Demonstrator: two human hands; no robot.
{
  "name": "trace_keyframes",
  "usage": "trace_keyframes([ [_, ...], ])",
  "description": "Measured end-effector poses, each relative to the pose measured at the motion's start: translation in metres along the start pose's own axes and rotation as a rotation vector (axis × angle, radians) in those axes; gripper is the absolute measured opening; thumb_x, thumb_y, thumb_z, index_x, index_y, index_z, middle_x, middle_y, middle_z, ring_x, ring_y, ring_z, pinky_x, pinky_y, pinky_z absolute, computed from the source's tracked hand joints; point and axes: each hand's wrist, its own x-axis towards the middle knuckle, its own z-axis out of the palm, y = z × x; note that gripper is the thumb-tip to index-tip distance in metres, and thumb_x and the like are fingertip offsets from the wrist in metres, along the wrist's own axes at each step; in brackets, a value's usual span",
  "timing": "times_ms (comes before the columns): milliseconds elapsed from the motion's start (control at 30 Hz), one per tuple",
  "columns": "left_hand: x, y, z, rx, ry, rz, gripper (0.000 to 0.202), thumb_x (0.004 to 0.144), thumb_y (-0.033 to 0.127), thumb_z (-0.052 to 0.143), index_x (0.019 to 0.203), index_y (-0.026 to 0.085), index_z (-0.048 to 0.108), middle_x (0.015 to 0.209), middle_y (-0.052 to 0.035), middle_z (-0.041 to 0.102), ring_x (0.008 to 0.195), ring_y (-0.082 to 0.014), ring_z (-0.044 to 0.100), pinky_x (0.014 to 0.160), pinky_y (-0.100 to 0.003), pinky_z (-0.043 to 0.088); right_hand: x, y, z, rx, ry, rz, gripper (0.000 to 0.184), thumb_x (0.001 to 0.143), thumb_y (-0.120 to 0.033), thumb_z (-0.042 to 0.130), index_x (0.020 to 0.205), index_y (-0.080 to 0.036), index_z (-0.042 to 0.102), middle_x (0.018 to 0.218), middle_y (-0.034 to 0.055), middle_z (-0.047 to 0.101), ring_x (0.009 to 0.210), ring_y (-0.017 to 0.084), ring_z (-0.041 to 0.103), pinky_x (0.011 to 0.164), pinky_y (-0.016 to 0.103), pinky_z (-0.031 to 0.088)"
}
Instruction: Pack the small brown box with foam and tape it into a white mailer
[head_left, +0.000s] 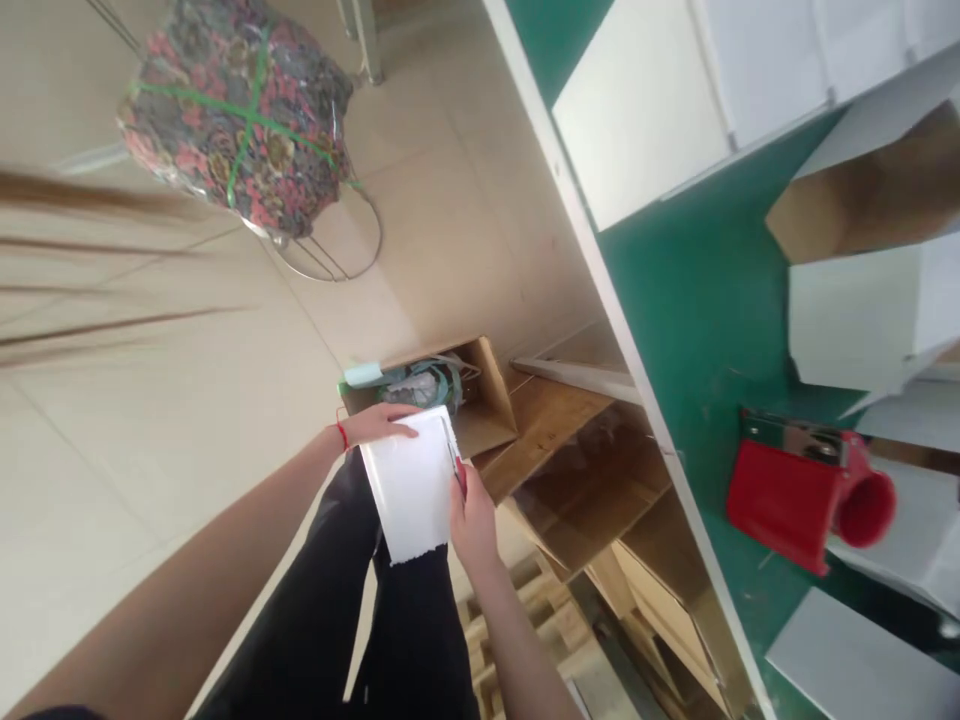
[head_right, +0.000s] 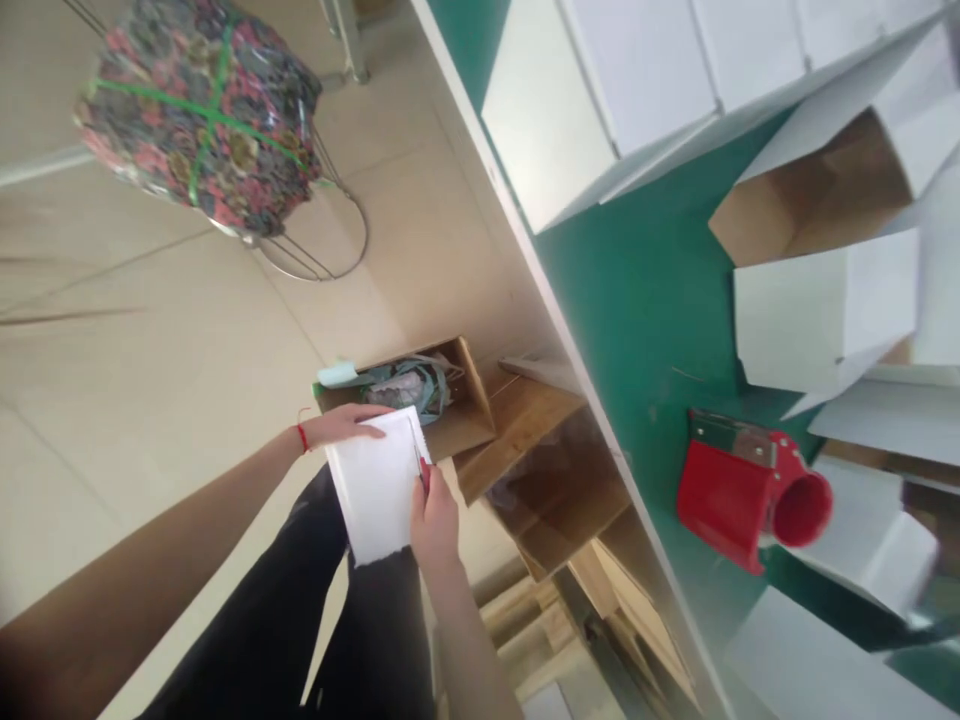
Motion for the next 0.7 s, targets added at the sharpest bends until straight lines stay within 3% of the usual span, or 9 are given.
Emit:
trace_keyframes([
  [167,0.016,-0.015,-0.014,0.151,-0.033,0.059,0.063,0.067,0.044,0.077,0.125,0.02,0.07,0.117,-0.0057,0.075,0.107,-0.031,0.067,0.088,-0.029,0.052,0.024,-0.002,0.012,-0.095,-0.02,0.003,0.037,0.103,-0.04,0.034,0.119,-0.017,0.059,0.106,0.0135,0.071,0.097,0.027,0.068,0.081,0.034,0.05],
  [300,0.018,-0.02,-0.011,0.275,0.012,0.073,0.063,0.075,0.051,0.071,0.129,0.019,0.067,0.128,-0.0083,0.07,0.118,-0.0318,0.063,0.099,-0.03,0.046,0.029,-0.005,0.022,-0.231,-0.065,0.004,0.033,0.103,-0.037,0.035,0.109,-0.015,0.06,0.095,0.0137,0.072,0.088,0.028,0.069,0.072,0.032,0.048],
  [500,0.019,-0.012,-0.014,0.592,-0.021,0.038,0.069,0.082,0.058,0.063,0.134,0.013,0.059,0.134,-0.0191,0.063,0.122,-0.0369,0.06,0.105,-0.04,0.043,0.032,-0.015,0.029,-0.446,-0.133,0.015,0.028,0.105,-0.031,0.037,0.114,-0.016,0.058,0.094,0.0105,0.074,0.081,0.025,0.071,0.063,0.029,0.043],
  [700,0.023,-0.003,-0.008,0.663,-0.056,0.027,0.065,0.085,0.054,0.058,0.136,0.014,0.054,0.14,-0.0178,0.059,0.129,-0.0335,0.055,0.109,-0.039,0.041,0.046,-0.04,0.029,-0.573,-0.22,0.099,0.019,0.105,-0.026,0.043,0.114,-0.018,0.057,0.096,0.0071,0.075,0.084,0.022,0.072,0.063,0.027,0.043],
])
